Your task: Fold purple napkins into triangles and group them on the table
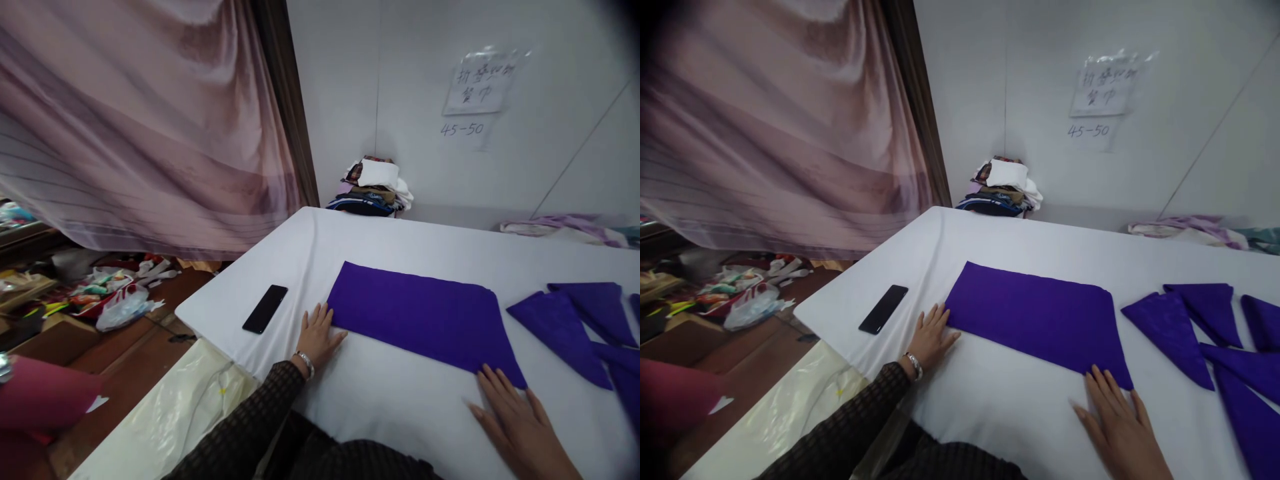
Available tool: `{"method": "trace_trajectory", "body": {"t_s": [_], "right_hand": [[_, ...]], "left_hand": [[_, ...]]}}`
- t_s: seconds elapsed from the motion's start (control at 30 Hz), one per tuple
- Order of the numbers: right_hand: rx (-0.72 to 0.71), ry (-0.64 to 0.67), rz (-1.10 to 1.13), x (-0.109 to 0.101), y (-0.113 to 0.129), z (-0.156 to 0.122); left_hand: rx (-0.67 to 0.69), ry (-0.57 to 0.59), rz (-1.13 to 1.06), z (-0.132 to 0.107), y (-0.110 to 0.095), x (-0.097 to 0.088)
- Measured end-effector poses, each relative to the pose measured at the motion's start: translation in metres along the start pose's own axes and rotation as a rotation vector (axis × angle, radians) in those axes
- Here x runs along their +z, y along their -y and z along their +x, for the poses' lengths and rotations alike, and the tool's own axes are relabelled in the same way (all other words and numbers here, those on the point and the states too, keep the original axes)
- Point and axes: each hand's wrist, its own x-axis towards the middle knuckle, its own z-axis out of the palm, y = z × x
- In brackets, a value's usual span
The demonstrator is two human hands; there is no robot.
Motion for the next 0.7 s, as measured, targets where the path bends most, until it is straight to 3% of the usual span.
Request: {"method": "trace_trajectory", "body": {"t_s": [0.1, 0.23, 0.33, 0.43, 0.57, 0.7], "right_hand": [[-0.043, 0.062, 0.024, -0.007, 0.021, 0.029], [-0.117, 0.155, 0.113, -0.017, 0.07, 0.09], [-0.168, 0.214, 0.19, -0.016, 0.106, 0.133], [-0.15, 0.284, 0.22, -0.008, 0.124, 0.155], [-0.092, 0.311, 0.211, 0.001, 0.102, 0.142], [0.068, 0.247, 0.109, -0.005, 0.042, 0.089]], "left_hand": [[0.113, -0.026, -0.034, 0.022, -0.024, -0.005], [0.259, -0.02, -0.054, 0.064, -0.058, -0.005], [0.264, 0.0, -0.019, 0.089, -0.072, 0.004], [0.223, 0.039, -0.001, 0.101, -0.073, 0.016], [0.197, 0.061, -0.012, 0.105, -0.065, 0.028], [0.206, 0.052, -0.014, 0.106, -0.063, 0.033]]}}
